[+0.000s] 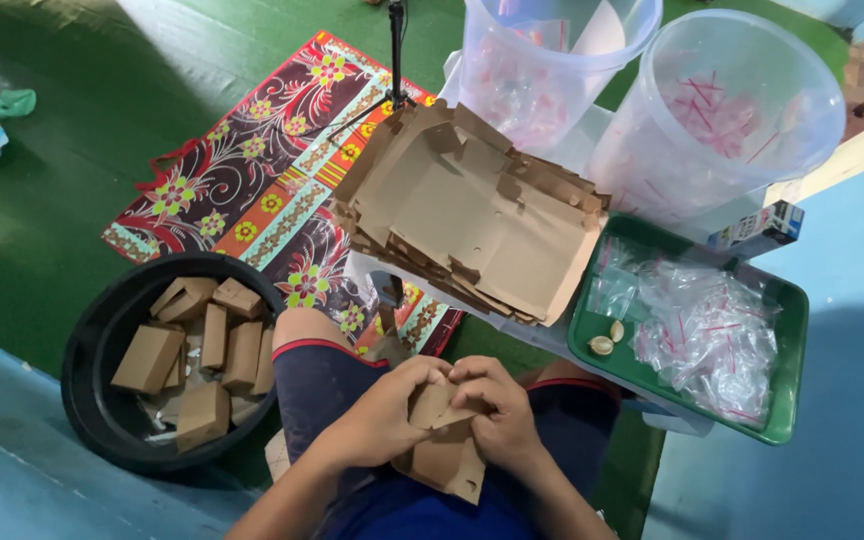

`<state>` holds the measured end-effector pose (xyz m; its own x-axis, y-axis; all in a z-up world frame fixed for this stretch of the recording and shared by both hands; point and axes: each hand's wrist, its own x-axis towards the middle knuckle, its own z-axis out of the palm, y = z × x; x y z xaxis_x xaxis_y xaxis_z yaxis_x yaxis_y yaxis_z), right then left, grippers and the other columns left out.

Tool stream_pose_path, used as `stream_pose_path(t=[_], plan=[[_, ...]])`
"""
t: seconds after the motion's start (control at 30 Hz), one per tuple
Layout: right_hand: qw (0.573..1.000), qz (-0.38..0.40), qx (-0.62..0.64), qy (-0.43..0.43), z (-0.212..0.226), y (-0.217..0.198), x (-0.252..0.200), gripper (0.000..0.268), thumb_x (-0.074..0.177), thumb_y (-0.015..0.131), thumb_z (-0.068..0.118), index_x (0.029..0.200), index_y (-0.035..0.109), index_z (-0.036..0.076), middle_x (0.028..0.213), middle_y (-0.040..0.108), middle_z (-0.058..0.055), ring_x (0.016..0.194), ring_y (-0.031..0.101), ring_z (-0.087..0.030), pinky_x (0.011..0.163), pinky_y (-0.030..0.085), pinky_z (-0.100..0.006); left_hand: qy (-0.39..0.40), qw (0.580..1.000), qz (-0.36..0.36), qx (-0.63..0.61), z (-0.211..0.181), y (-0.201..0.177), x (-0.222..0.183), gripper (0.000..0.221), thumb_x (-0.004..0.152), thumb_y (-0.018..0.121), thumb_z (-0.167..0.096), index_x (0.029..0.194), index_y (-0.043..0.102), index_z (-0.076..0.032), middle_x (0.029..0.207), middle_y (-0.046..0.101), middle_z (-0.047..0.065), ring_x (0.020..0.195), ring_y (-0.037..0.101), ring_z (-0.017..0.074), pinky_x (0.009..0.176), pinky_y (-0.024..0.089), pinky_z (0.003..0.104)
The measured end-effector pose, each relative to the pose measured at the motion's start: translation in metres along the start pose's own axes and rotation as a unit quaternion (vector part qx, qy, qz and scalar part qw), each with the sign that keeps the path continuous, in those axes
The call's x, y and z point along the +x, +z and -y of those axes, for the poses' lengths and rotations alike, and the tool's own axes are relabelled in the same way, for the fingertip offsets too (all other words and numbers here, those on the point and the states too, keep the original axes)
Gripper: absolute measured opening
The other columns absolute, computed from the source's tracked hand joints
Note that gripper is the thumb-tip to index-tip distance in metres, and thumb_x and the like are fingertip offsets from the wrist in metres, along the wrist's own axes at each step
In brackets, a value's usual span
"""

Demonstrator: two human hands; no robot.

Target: Folding flat cardboard templates into small rectangular boxes and placing them into a storage bin.

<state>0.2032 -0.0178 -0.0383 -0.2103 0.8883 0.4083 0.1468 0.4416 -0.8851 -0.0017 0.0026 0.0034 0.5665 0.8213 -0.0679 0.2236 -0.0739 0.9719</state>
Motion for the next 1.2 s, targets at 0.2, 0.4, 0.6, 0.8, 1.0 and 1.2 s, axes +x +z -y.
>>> stream_pose_path(t=[0.2,0.4,0.6,0.8,1.0,1.2], plan=[[0.996,0.028,-0.051,0.068,-0.009,-0.005,-0.004,0.051,0.06,0.045,-0.013,0.098,0.073,0.006,0.111,0.067,-0.013,0.103,0.07,-0.029,0.089,0.057,-0.039,-0.033,0.996,0.083,0.001,0.004,-0.006,0.001,0.035,0.082,0.081,-0.02,0.085,0.048,-0.008,0.143,0.052,0.013,0.127,0.056,0.0285,0.091,0.049,0.042],[0.99,0.031,-0.12,0.068,-0.015,-0.009,-0.005,0.041,0.069,0.053,-0.012,0.1,0.073,0.007,0.11,0.068,-0.012,0.103,0.069,-0.027,0.09,0.055,-0.036,0.058,0.996,0.067,0.029,0.005,-0.006,0.001,0.05,0.089,0.051,-0.002,0.139,0.049,-0.002,0.135,0.058,0.019,0.126,0.057,0.0303,0.106,0.043,0.038],[0.957,0.045,-0.178,0.226,-0.012,-0.014,-0.004,0.042,0.065,0.067,0.006,0.106,0.074,0.012,0.112,0.071,-0.005,0.103,0.068,-0.02,0.087,0.054,-0.031,-0.018,0.995,-0.015,0.093,0.006,-0.017,0.001,0.011,0.102,0.052,-0.013,0.106,0.061,-0.011,0.109,0.073,0.007,0.096,0.071,0.0252,0.079,0.052,0.036],[0.943,0.087,-0.099,0.305,0.02,-0.017,0.017,0.069,0.065,0.076,0.002,0.133,0.066,0.011,0.122,0.067,-0.018,0.112,0.068,-0.037,0.093,0.06,-0.045,-0.001,0.972,-0.192,0.137,0.037,-0.012,0.005,0.047,0.074,0.075,0.002,0.114,0.065,-0.021,0.102,0.079,0.006,0.102,0.075,0.0303,0.088,0.06,0.043],[0.951,0.048,-0.108,0.284,0.021,-0.018,0.028,0.065,0.079,0.078,0.007,0.141,0.059,0.01,0.122,0.069,-0.019,0.11,0.069,-0.035,0.087,0.06,-0.045,0.064,0.923,-0.337,0.175,0.039,-0.019,0.0,0.041,0.08,0.071,0.006,0.103,0.072,-0.028,0.098,0.078,-0.005,0.097,0.076,0.0224,0.087,0.06,0.033],[0.961,-0.022,-0.208,0.182,0.024,-0.004,0.04,0.05,0.085,0.085,0.015,0.13,0.064,0.01,0.109,0.07,-0.009,0.1,0.073,-0.027,0.077,0.063,-0.035,0.108,0.914,-0.374,0.112,0.027,-0.015,-0.001,0.026,0.093,0.067,0.012,0.1,0.07,-0.013,0.096,0.077,0.003,0.087,0.077,0.028,0.084,0.061,0.035]])
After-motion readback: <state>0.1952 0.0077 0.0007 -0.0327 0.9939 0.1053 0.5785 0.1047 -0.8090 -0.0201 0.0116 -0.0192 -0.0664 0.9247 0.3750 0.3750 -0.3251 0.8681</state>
